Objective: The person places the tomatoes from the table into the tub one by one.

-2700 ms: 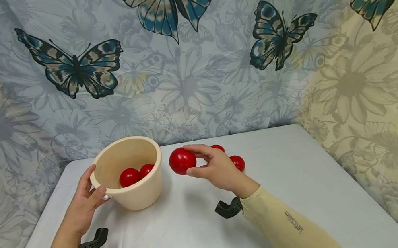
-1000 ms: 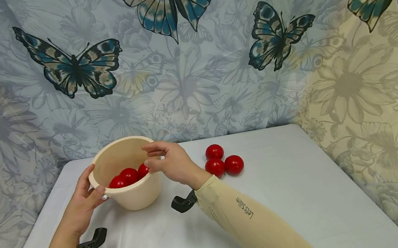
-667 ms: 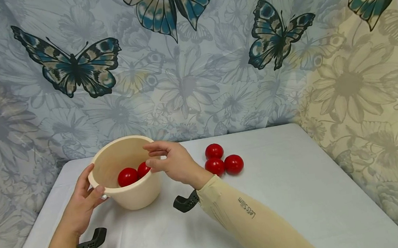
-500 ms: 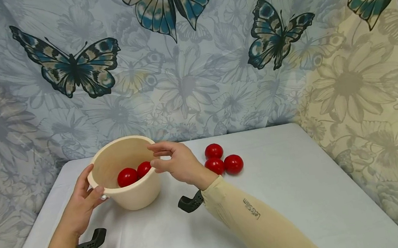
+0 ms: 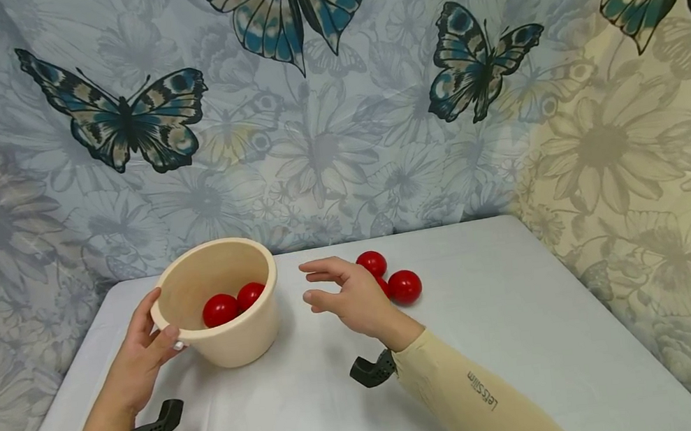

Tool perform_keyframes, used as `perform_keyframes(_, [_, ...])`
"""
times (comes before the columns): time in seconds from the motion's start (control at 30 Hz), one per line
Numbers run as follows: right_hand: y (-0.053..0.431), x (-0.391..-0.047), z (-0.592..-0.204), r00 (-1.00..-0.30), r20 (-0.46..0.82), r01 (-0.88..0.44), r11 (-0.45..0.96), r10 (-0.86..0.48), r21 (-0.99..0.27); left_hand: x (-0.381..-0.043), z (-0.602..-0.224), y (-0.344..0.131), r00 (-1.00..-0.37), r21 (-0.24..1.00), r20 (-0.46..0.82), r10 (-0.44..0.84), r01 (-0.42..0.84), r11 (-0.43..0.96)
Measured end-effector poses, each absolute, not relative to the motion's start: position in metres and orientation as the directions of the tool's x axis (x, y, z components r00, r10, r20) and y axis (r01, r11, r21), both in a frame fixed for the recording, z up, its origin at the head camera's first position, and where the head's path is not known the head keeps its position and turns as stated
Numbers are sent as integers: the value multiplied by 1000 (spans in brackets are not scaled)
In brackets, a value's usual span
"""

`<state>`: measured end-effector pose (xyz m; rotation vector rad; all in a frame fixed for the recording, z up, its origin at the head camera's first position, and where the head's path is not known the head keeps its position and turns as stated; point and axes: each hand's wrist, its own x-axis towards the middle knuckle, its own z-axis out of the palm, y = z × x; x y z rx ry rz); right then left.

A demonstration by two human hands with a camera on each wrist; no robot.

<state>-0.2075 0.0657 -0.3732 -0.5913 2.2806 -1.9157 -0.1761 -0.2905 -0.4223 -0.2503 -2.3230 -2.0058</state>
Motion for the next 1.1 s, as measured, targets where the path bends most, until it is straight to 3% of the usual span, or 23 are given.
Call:
perform_keyframes(0.43, [125,-193,-401,-934,183,-227,114,-307,-967,-176,-423,-291,-984,978,155,86,165,128])
perform_keyframes(1.1, [204,-201,-446,-989,122,-137,191,-89,-972,-177,-424,-290,-983,978,162,85,171,117])
